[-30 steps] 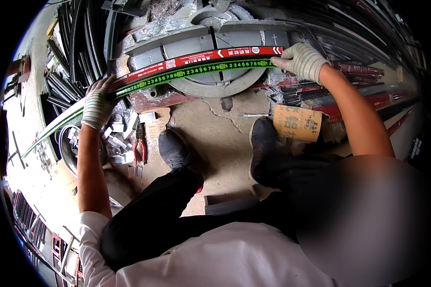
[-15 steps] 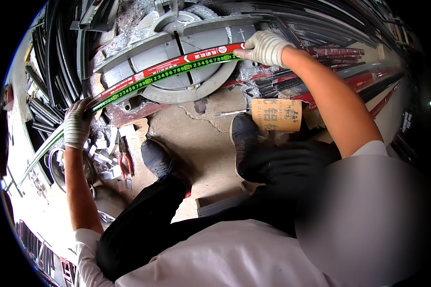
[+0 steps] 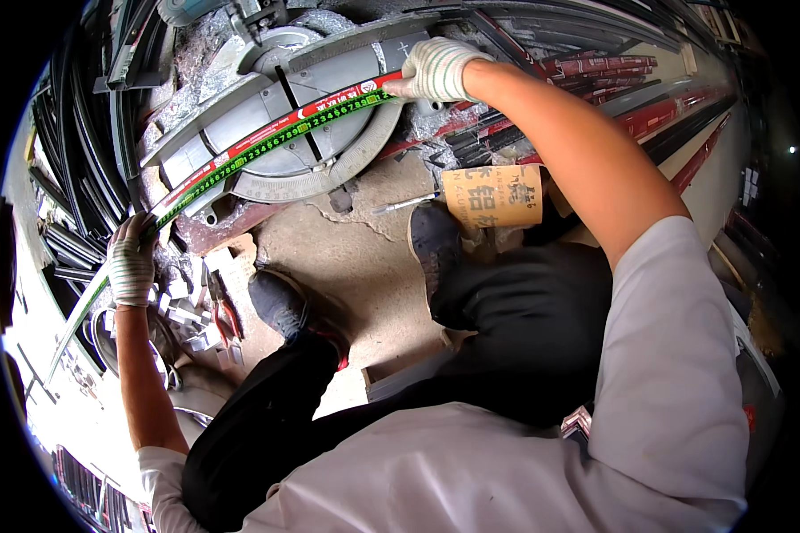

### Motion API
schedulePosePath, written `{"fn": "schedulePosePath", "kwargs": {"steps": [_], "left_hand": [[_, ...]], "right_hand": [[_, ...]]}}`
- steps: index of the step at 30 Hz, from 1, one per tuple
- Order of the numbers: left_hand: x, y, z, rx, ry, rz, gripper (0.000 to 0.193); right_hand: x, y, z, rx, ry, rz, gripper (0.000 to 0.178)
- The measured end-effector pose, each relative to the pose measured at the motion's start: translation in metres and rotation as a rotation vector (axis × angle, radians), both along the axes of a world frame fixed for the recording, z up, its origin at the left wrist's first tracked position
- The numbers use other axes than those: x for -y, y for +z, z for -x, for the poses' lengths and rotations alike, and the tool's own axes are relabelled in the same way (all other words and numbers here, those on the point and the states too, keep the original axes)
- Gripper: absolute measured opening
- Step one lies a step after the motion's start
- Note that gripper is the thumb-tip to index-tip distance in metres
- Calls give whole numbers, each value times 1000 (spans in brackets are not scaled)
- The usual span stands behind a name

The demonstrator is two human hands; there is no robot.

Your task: The person measures a long metal profile with a tape measure, marks the cut line with a marker, and uses a chop saw to cut the profile. The cut piece is then set aside.

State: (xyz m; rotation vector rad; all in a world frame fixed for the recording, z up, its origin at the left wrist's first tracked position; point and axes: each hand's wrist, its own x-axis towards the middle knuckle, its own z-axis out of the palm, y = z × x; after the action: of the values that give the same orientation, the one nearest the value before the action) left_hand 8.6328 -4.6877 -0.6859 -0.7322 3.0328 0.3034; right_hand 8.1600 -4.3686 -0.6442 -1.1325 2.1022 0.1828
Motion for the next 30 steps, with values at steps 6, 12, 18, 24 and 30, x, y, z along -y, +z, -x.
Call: {"fn": "schedulePosePath", "kwargs": {"steps": [6,12,18,24,30], "left_hand": [[-3,2,3,8,-9,-1,43],[-1,2,2,12,-43,2,44],[2,-4,0,1,-67,46,47],[-1,-3,2,8,-77,60,46],[-1,-2,2,12,-91,62,45]], "right_hand": [[2,0,1,-51,61,-16,57],[7,-1,-1,-129,136,-33,56],[6,-4,-4,-174,107,-28,57],[3,-12,-5,-253,153,-16,58],[2,4,-12,-278,122,25,61]]}}
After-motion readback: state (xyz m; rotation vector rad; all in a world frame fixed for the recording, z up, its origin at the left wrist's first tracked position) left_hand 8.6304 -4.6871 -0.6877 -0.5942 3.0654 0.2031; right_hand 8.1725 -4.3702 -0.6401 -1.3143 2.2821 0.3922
